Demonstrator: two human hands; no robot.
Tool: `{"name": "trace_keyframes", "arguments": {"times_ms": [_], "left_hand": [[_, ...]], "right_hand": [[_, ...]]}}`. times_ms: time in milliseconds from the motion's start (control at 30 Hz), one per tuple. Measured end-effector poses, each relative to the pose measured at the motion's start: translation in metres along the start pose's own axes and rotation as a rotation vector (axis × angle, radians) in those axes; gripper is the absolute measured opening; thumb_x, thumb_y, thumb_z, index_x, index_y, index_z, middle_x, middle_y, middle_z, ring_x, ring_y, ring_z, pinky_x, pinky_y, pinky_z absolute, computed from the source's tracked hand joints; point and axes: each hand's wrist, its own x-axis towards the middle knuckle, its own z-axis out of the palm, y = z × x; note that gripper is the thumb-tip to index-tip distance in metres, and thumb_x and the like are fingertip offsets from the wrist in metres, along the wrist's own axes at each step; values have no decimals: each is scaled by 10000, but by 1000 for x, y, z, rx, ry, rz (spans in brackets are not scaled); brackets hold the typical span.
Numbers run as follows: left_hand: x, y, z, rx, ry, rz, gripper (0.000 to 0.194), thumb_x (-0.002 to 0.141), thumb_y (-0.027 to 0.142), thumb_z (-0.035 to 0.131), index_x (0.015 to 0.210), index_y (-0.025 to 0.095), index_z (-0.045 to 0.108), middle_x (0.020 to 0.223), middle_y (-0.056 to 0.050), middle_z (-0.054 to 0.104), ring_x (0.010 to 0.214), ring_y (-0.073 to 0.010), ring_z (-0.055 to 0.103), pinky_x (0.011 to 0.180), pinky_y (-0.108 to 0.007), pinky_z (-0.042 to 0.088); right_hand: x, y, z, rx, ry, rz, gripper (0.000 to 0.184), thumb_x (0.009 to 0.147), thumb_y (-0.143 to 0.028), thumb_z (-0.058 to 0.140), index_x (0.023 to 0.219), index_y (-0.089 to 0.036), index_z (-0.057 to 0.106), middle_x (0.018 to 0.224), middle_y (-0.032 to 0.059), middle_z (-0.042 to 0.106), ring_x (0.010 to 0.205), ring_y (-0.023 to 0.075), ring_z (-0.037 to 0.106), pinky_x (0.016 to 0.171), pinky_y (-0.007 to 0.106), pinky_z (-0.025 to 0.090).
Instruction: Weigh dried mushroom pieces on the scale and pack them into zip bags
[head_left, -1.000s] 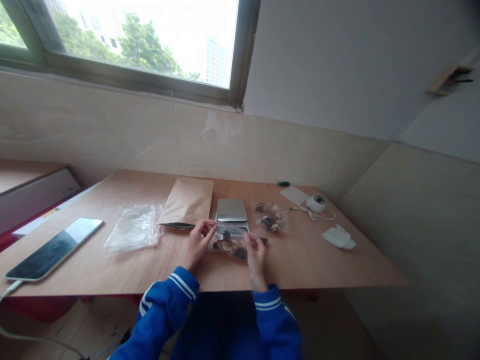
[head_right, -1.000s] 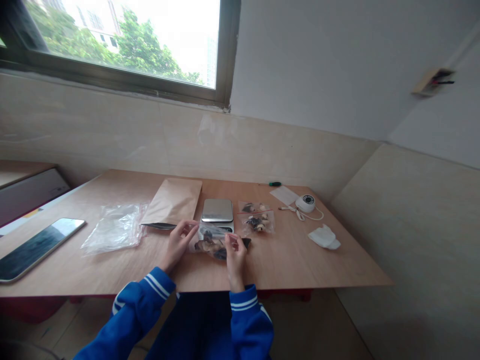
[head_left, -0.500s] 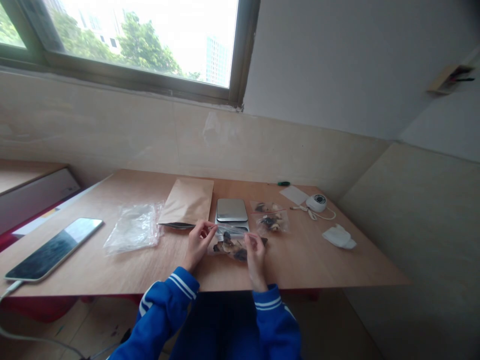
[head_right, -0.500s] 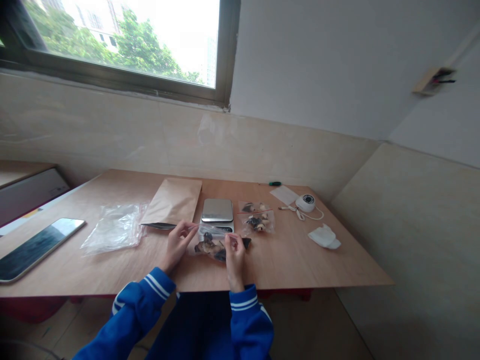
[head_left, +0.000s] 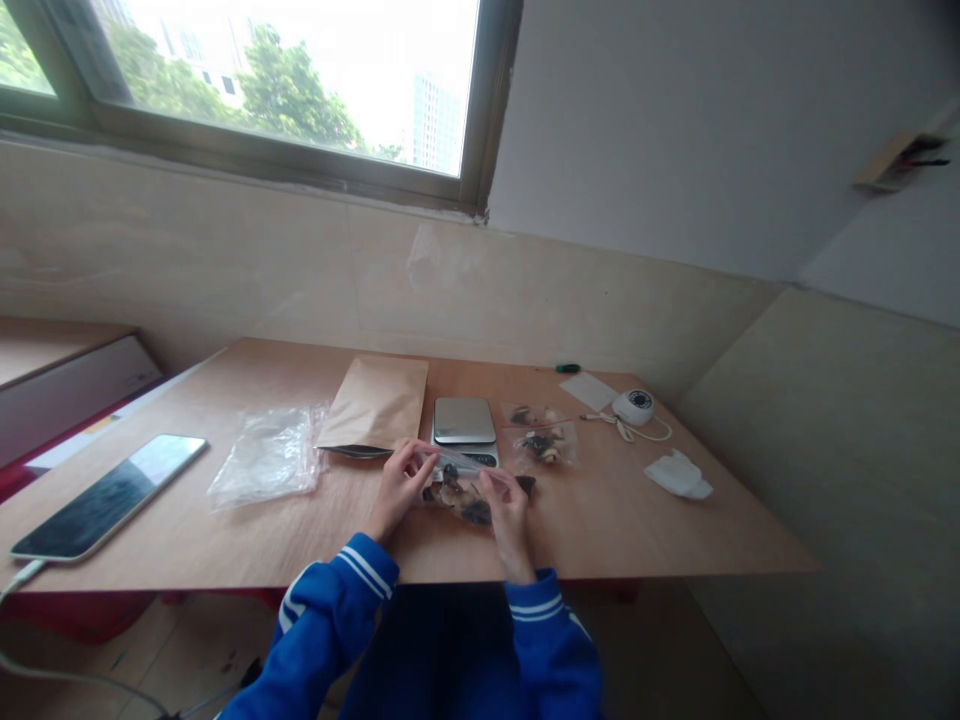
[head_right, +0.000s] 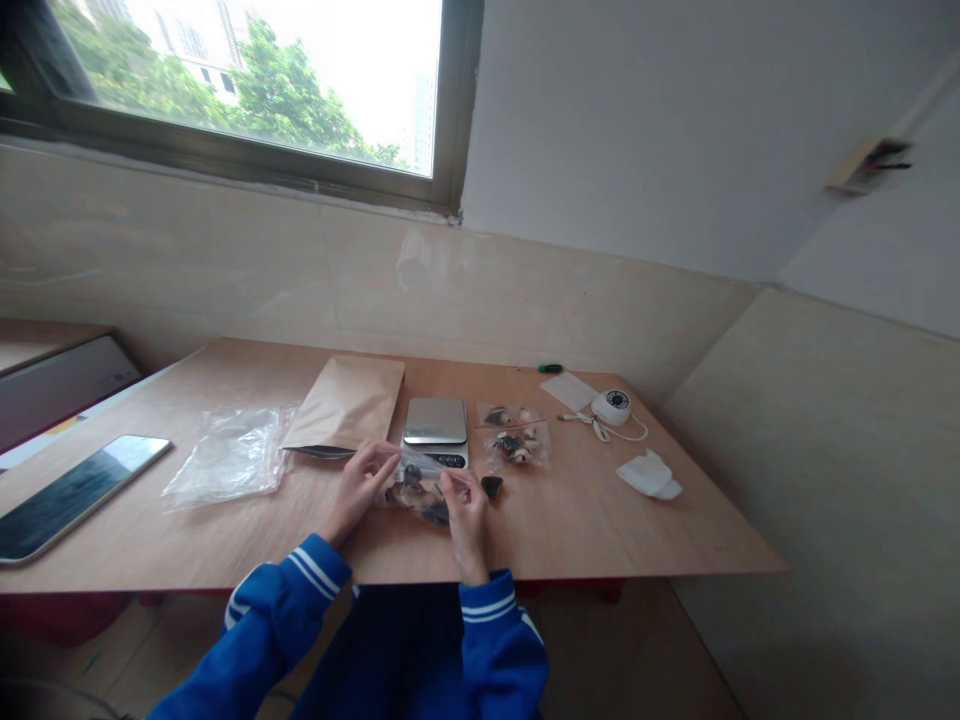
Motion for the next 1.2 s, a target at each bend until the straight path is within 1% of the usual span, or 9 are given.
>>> {"name": "trace_keyframes", "arguments": {"times_ms": [300, 467, 533, 633, 733, 800, 867, 1000, 1200], "left_hand": [[-1, 2, 0, 39, 46, 54, 232, 835, 387, 573, 741, 178, 611, 756, -17, 561, 663, -123, 524, 572, -234, 412], [0, 2, 1, 48, 39, 59, 227, 849, 390, 554, 772, 184, 611, 762, -16, 563, 641, -117, 514, 543, -227, 400], [0, 2, 1, 66, 28, 70, 219, 853, 389, 547, 803, 188, 618, 775, -19, 576, 637, -115, 512, 539, -223, 402], [0, 1, 1, 77, 27, 77, 207, 858, 379, 543, 845, 189, 625, 813, -25, 596, 625, -106, 512, 541, -219, 411], [-1, -1, 1, 72, 34, 89, 194, 862, 367, 536, 869, 191, 618, 824, -24, 599, 608, -99, 511, 539, -217, 415], [-2, -2, 1, 81, 37, 120, 174, 864, 350, 532, 875, 192, 606, 816, -18, 594, 592, -93, 503, 539, -216, 412], [-3, -2, 1, 94, 41, 160, 144, 864, 321, 531, 872, 192, 594, 812, -13, 587, 569, -83, 485, 534, -213, 405], [-5, -3, 0, 100, 59, 193, 122, 857, 296, 527, 878, 191, 585, 815, -20, 585, 596, -93, 498, 540, -217, 409], [-5, -1, -1, 126, 70, 174, 157, 877, 336, 497, 895, 195, 563, 823, -35, 587, 665, -121, 536, 593, -235, 439]], "right_hand": [[-1, -1, -1, -50, -4, -34, 207, 776, -371, 645, 806, -166, 661, 783, 31, 665, 780, 180, 624, 749, 317, 503], [-1, 2, -1, -99, -14, -30, 243, 815, -398, 598, 868, -164, 638, 856, 53, 659, 828, 193, 623, 780, 341, 500], [0, -1, -1, -207, 38, -126, 263, 833, -392, 572, 951, -165, 630, 944, 78, 648, 890, 207, 609, 826, 370, 484], [2, -12, 2, -493, 139, -360, 314, 850, -342, 549, 1109, -169, 593, 1081, 117, 604, 1025, 240, 548, 927, 426, 410], [3, -27, 12, -728, -21, -509, 299, 865, -282, 534, 1148, -202, 590, 1142, 107, 594, 1095, 246, 502, 968, 423, 345], [4, -37, 21, -811, -178, -545, 252, 863, -263, 551, 1104, -223, 613, 1107, 80, 628, 1098, 243, 501, 981, 413, 306], [7, -45, 31, -850, -262, -541, 163, 869, -258, 562, 1012, -234, 637, 1008, 46, 671, 1043, 227, 532, 987, 410, 268], [14, -55, 42, -832, -323, -513, 92, 893, -235, 550, 854, -234, 633, 872, -9, 697, 889, 176, 586, 921, 359, 275], [15, -61, 45, -832, -317, -500, 127, 897, -199, 542, 803, -229, 622, 841, -7, 697, 852, 181, 594, 843, 330, 305]]}}
